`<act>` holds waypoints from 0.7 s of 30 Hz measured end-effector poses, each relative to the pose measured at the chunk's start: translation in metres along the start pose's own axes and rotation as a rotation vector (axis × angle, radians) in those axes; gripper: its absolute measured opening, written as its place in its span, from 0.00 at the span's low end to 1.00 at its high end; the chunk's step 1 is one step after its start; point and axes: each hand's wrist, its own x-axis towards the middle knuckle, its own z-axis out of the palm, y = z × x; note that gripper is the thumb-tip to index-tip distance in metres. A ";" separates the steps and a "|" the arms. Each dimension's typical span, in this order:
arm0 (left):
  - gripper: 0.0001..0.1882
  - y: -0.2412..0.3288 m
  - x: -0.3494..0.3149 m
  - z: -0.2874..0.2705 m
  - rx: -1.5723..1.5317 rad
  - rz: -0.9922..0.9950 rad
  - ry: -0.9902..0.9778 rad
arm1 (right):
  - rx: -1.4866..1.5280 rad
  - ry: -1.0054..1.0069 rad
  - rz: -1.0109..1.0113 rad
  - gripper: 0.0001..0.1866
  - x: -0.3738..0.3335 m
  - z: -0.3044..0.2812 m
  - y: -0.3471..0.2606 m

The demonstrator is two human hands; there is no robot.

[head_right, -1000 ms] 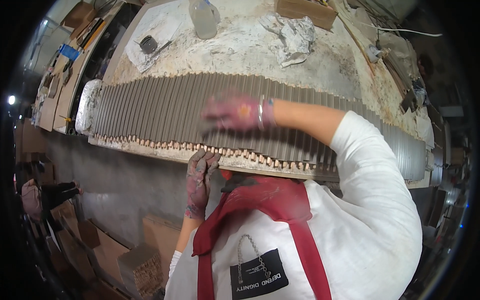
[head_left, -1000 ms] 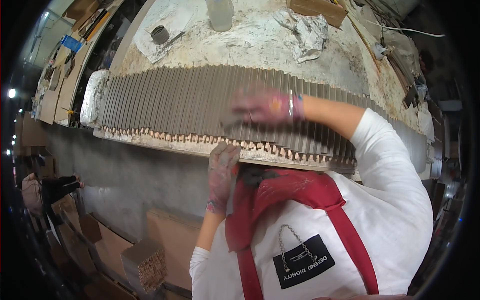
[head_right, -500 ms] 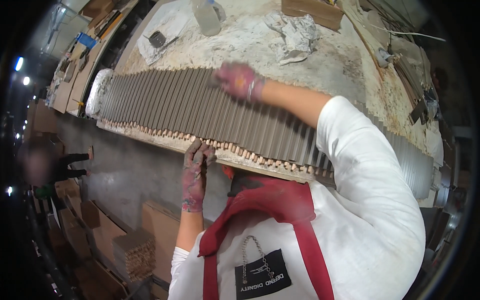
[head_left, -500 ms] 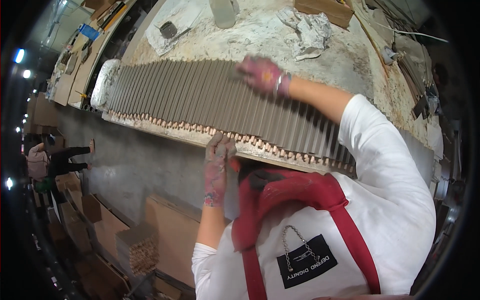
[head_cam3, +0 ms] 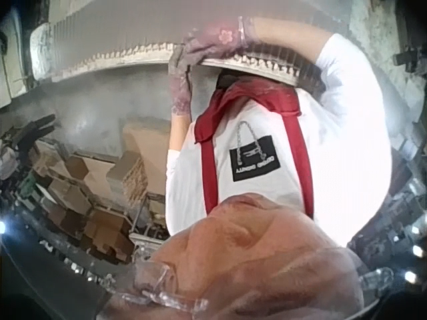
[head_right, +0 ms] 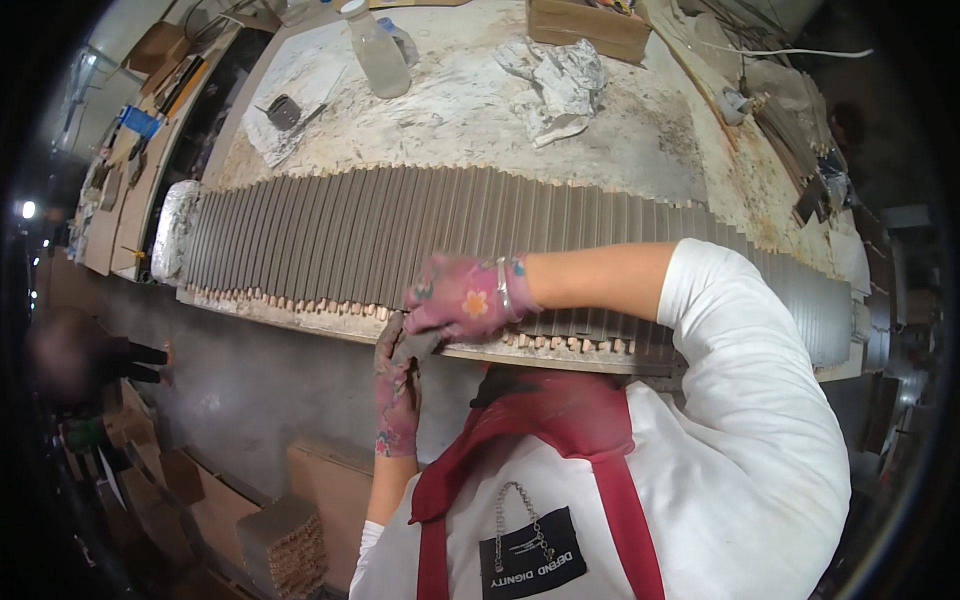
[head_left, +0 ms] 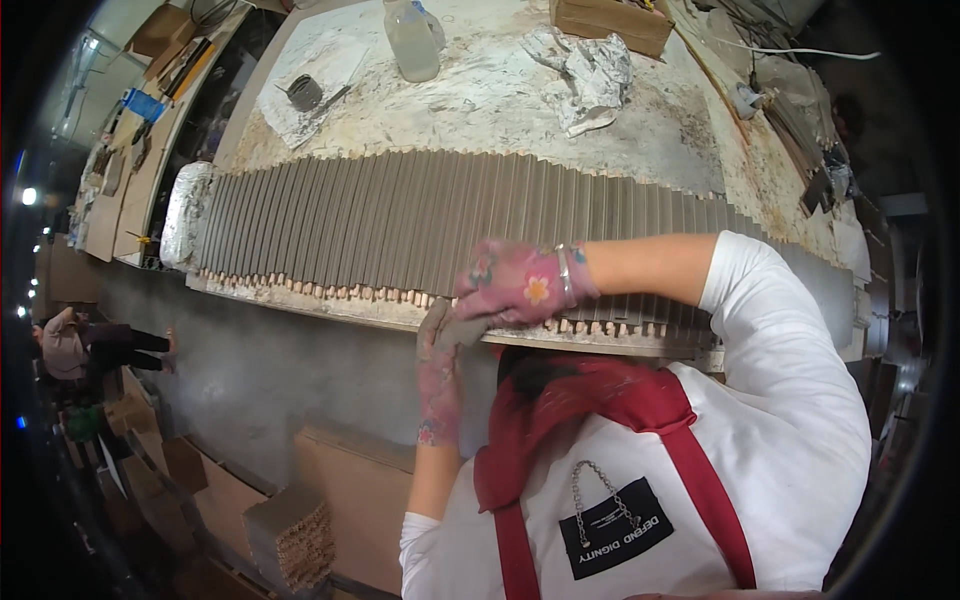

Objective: The person applies adhesive by hand to a long row of parallel wood slats on a workbench and then helps another worker position a large furniture panel onto the assembly.

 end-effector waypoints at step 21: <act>0.19 -0.018 0.002 -0.014 0.621 0.392 -0.126 | 0.057 -0.136 0.148 0.19 -0.011 -0.012 0.013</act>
